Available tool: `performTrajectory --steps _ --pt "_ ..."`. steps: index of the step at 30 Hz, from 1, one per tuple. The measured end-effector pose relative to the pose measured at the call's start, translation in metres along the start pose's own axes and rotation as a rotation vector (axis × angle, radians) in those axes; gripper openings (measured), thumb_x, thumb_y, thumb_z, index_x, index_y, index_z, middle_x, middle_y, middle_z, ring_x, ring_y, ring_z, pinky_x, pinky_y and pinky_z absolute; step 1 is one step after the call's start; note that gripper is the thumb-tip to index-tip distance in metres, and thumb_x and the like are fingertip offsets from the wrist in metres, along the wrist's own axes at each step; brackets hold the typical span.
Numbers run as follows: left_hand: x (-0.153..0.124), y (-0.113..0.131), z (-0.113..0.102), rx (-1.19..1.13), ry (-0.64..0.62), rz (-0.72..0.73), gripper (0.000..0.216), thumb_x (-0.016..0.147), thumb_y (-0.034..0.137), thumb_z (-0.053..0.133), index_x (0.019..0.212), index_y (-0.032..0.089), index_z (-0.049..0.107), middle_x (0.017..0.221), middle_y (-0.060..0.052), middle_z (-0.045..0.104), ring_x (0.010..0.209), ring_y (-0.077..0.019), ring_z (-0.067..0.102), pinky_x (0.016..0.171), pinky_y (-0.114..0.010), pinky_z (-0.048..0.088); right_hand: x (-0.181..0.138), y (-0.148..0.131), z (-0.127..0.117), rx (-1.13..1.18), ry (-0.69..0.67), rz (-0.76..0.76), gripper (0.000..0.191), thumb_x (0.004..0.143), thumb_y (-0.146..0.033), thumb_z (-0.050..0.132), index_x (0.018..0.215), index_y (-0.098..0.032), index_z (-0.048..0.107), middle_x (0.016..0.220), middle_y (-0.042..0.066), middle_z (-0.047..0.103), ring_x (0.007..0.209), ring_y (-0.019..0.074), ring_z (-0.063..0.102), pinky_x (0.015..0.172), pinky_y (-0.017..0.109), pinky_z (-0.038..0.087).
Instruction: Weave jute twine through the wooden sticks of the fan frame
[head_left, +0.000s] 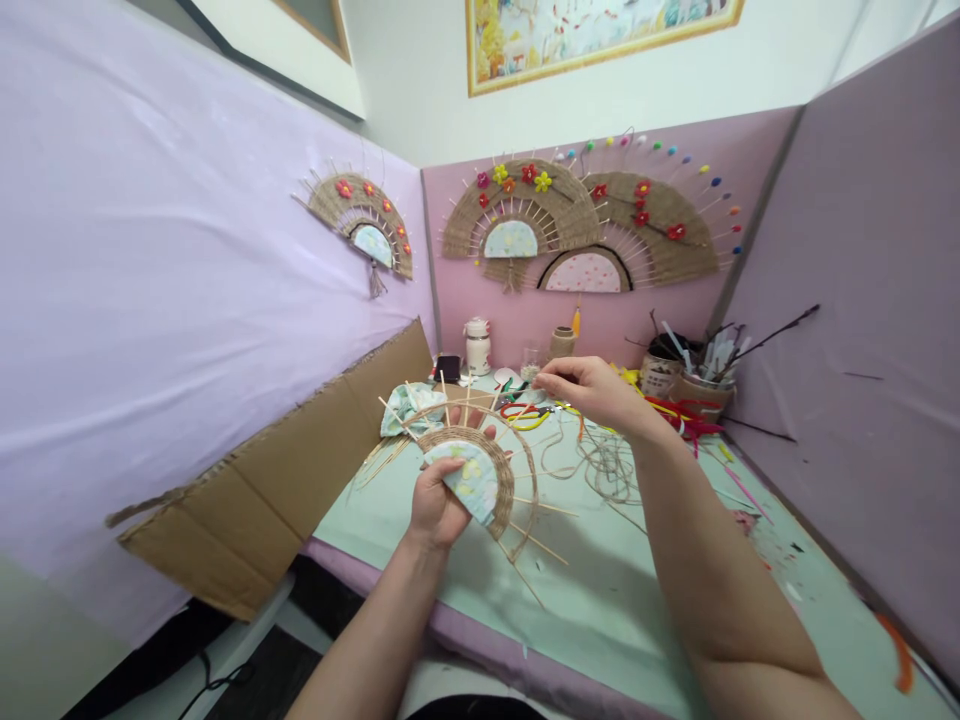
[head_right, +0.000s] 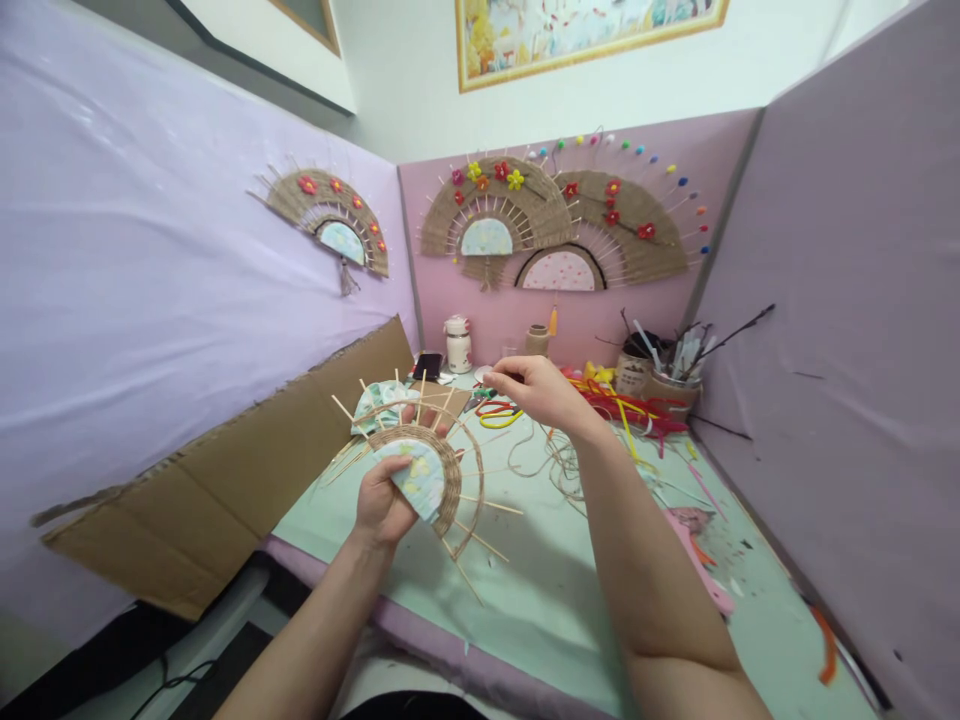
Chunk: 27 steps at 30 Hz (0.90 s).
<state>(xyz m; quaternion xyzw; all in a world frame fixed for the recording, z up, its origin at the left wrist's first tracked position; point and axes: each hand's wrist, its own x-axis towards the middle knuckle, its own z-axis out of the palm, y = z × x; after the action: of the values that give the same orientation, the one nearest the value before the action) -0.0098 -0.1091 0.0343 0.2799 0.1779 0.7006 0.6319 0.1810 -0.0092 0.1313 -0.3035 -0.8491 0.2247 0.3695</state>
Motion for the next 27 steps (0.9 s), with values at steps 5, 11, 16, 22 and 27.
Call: performTrajectory --steps 5,11,16,22,27 --pt "0.000 0.003 0.001 0.008 0.029 0.020 0.050 0.066 0.014 0.053 0.115 0.026 0.057 0.108 -0.006 0.064 0.104 -0.0257 0.059 0.091 -0.046 0.043 -0.002 -0.003 -0.003 0.037 -0.020 0.012 0.040 0.079 -0.051 0.048 0.070 -0.014 0.063 0.062 0.002 0.054 0.057 0.0116 0.042 0.050 0.024 0.030" --pt "-0.001 0.006 0.009 -0.045 0.042 0.078 0.052 0.065 0.011 0.051 0.113 0.030 0.058 0.115 -0.002 0.062 0.112 -0.0240 0.054 0.092 -0.044 0.043 0.001 0.003 0.001 0.163 -0.180 0.024 0.040 0.079 -0.050 0.050 0.077 -0.015 0.067 0.071 0.004 0.061 0.067 0.0145 0.051 0.059 0.025 0.038" --pt "0.001 0.007 0.008 -0.059 0.050 0.111 0.053 0.066 0.010 0.050 0.115 0.029 0.057 0.115 -0.003 0.062 0.113 -0.0237 0.053 0.092 -0.043 0.043 0.004 0.008 0.011 0.206 -0.336 0.037 0.041 0.078 -0.052 0.052 0.078 -0.014 0.068 0.070 0.003 0.061 0.065 0.0134 0.051 0.060 0.025 0.039" --pt "0.003 0.006 0.003 -0.046 0.064 0.125 0.050 0.067 0.012 0.050 0.113 0.027 0.058 0.112 -0.004 0.063 0.110 -0.0239 0.055 0.089 -0.042 0.045 0.004 0.010 0.015 0.205 -0.445 0.040 0.039 0.077 -0.052 0.055 0.077 -0.014 0.064 0.067 0.001 0.056 0.059 0.0101 0.046 0.054 0.023 0.035" --pt "0.004 0.006 0.005 -0.068 0.066 0.137 0.052 0.066 0.011 0.050 0.115 0.027 0.057 0.111 -0.004 0.063 0.109 -0.0240 0.056 0.089 -0.042 0.045 0.004 0.010 0.015 0.214 -0.484 0.037 0.036 0.073 -0.050 0.060 0.077 -0.014 0.063 0.066 -0.001 0.053 0.057 0.0089 0.042 0.052 0.022 0.032"
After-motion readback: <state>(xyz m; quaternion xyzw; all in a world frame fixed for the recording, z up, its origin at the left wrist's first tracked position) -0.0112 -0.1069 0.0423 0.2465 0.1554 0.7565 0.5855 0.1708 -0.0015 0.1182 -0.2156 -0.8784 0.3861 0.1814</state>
